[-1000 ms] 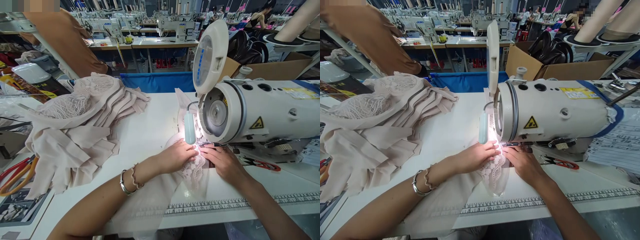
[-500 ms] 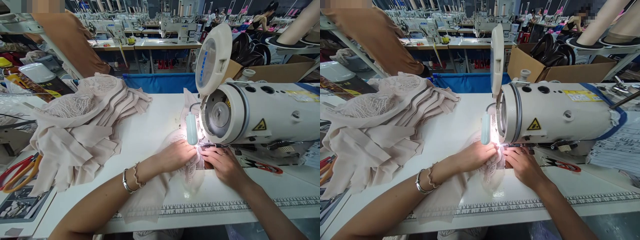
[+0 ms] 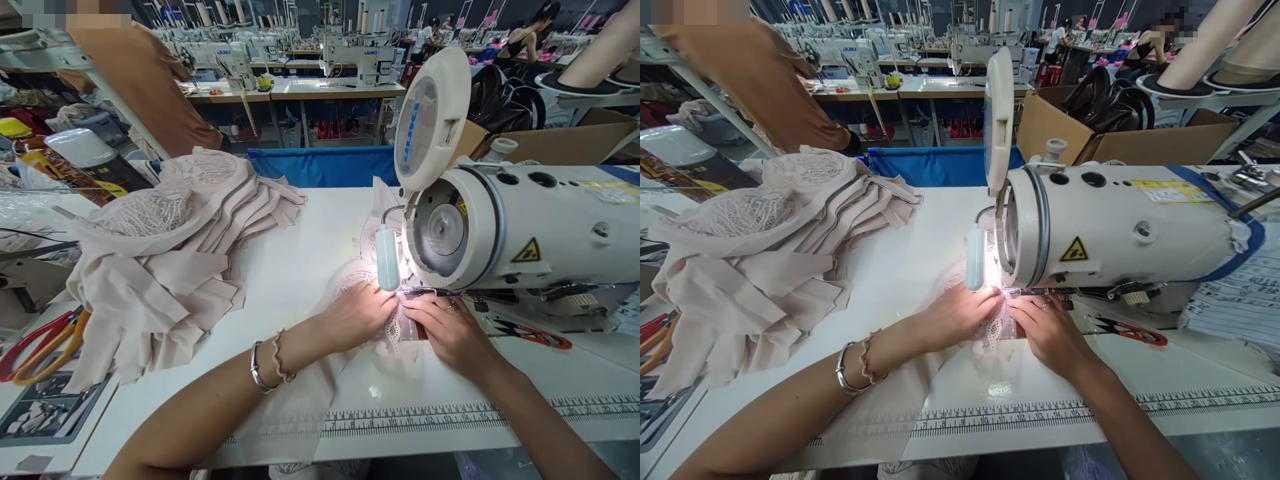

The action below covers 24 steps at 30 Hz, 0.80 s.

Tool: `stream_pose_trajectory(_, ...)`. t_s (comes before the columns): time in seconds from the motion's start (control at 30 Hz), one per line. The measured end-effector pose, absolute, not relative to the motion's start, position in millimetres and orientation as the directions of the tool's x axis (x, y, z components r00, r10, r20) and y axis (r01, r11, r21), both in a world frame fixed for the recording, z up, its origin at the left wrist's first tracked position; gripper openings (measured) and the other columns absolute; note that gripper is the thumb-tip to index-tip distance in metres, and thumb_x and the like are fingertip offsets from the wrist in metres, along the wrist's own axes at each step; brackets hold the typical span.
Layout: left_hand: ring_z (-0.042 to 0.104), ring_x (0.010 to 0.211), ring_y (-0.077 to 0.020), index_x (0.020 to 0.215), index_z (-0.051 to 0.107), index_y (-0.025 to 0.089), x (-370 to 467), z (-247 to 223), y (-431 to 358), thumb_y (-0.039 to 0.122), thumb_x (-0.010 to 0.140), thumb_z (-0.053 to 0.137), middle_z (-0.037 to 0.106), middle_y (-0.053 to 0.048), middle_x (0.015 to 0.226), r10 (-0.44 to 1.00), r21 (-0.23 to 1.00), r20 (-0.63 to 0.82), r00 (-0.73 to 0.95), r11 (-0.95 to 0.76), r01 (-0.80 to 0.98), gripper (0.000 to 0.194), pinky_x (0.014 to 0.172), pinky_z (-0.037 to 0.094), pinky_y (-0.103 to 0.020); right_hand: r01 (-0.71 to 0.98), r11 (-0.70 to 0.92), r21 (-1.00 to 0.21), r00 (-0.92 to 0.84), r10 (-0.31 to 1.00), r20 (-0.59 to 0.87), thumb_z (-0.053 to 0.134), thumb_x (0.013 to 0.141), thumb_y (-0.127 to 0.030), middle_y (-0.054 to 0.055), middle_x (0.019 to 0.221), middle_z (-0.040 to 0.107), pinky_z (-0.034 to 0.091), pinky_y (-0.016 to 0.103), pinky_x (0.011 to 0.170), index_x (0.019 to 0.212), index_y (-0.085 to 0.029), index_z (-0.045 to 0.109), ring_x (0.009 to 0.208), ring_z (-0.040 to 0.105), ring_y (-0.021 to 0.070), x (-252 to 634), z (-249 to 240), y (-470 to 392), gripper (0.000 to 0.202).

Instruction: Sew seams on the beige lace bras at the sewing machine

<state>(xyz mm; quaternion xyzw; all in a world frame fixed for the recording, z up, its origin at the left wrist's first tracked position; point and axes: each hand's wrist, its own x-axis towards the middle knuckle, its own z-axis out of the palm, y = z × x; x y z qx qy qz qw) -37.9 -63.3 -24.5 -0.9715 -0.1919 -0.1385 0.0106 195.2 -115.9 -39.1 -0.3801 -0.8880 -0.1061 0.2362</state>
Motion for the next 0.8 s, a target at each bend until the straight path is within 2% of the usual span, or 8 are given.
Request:
stream_pose_trajectory(0.13, 0.045, 0.065, -0.0168, 0.094, 0.061, 0.015, -39.4, -23.2, -62.3, 0.013, 0.098, 0.045, 0.061, -0.006, 0.085, 0.395, 0.036, 0.274, 0.877, -0.915, 0.401, 0.016, 0.059, 0.032, -0.032, 0.727, 0.687, 0.009, -0.594, 0.622, 0.511, 0.041, 0.094, 0.000, 0.004, 0.114, 0.078, 0.047, 0.038, 0.087, 0.116, -0.021, 0.069, 0.103, 0.068, 0.0207, 194.7, -40.6, -115.2, 0.041)
stream_pose_trajectory(0.23, 0.048, 0.071, -0.0185, 0.089, 0.060, 0.014, -38.5, -25.0, -63.7, 0.009, 0.099, 0.040, 0.063, -0.009, 0.090, 0.422, -0.009, 0.283, 0.861, -0.897, 0.443, 0.023, 0.065, 0.035, -0.035, 0.739, 0.673, 0.023, -0.589, 0.629, 0.508, 0.039, 0.093, 0.002, 0.005, 0.115, 0.078, 0.046, 0.039, 0.089, 0.115, -0.018, 0.069, 0.102, 0.069, 0.0216, 195.6, -42.2, -114.6, 0.043)
stream_pose_trajectory(0.3, 0.049, 0.073, -0.0180, 0.087, 0.059, 0.013, -37.9, -27.0, -64.6, 0.005, 0.098, 0.036, 0.064, -0.009, 0.092, 0.379, -0.033, 0.286, 0.880, -0.914, 0.405, 0.028, 0.068, 0.037, -0.036, 0.740, 0.672, 0.029, -0.587, 0.624, 0.515, 0.039, 0.093, 0.002, 0.005, 0.113, 0.078, 0.046, 0.038, 0.090, 0.113, -0.018, 0.070, 0.102, 0.068, 0.0214, 195.8, -41.7, -115.1, 0.043)
stream_pose_trajectory(0.43, 0.047, 0.068, -0.0160, 0.088, 0.059, 0.014, -38.1, -28.9, -65.3, 0.000, 0.097, 0.035, 0.063, -0.005, 0.086, 0.341, 0.000, 0.273, 0.900, -0.935, 0.354, 0.029, 0.067, 0.035, -0.034, 0.729, 0.684, 0.012, -0.598, 0.630, 0.496, 0.040, 0.092, 0.003, 0.003, 0.108, 0.079, 0.046, 0.036, 0.090, 0.111, -0.023, 0.072, 0.102, 0.068, 0.0199, 194.8, -38.7, -117.0, 0.045)
stream_pose_trajectory(0.53, 0.047, 0.066, -0.0166, 0.092, 0.060, 0.014, -38.2, -29.7, -66.4, 0.010, 0.101, 0.040, 0.063, -0.006, 0.086, 0.399, 0.023, 0.285, 0.872, -0.912, 0.410, 0.022, 0.068, 0.036, -0.033, 0.734, 0.679, 0.007, -0.592, 0.636, 0.495, 0.041, 0.091, 0.003, 0.002, 0.107, 0.079, 0.046, 0.036, 0.088, 0.111, -0.023, 0.072, 0.101, 0.067, 0.0197, 194.3, -38.1, -117.1, 0.046)
stream_pose_trajectory(0.6, 0.049, 0.067, -0.0177, 0.093, 0.060, 0.014, -37.8, -31.9, -67.8, 0.023, 0.104, 0.044, 0.063, -0.007, 0.089, 0.423, 0.027, 0.286, 0.860, -0.900, 0.434, 0.021, 0.070, 0.038, -0.034, 0.737, 0.675, 0.020, -0.587, 0.626, 0.513, 0.041, 0.090, 0.004, 0.003, 0.108, 0.078, 0.046, 0.035, 0.087, 0.112, -0.021, 0.071, 0.100, 0.067, 0.0199, 194.4, -38.6, -116.3, 0.045)
stream_pose_trajectory(0.7, 0.053, 0.071, -0.0199, 0.095, 0.061, 0.012, -36.6, -37.9, -70.6, 0.042, 0.104, 0.047, 0.064, -0.010, 0.092, 0.439, -0.006, 0.302, 0.846, -0.887, 0.463, 0.035, 0.076, 0.042, -0.037, 0.734, 0.678, 0.033, -0.589, 0.611, 0.529, 0.041, 0.092, 0.003, 0.005, 0.111, 0.078, 0.047, 0.036, 0.088, 0.112, -0.017, 0.070, 0.099, 0.068, 0.0202, 194.7, -39.0, -115.2, 0.041)
stream_pose_trajectory(0.8, 0.056, 0.075, -0.0210, 0.095, 0.062, 0.010, -35.5, -40.9, -73.6, 0.037, 0.107, 0.041, 0.065, -0.013, 0.096, 0.426, -0.088, 0.363, 0.829, -0.870, 0.485, 0.037, 0.081, 0.044, -0.038, 0.733, 0.680, 0.026, -0.587, 0.612, 0.531, 0.042, 0.093, 0.002, 0.005, 0.109, 0.079, 0.047, 0.036, 0.087, 0.108, -0.017, 0.070, 0.099, 0.068, 0.0203, 194.3, -38.4, -115.5, 0.037)
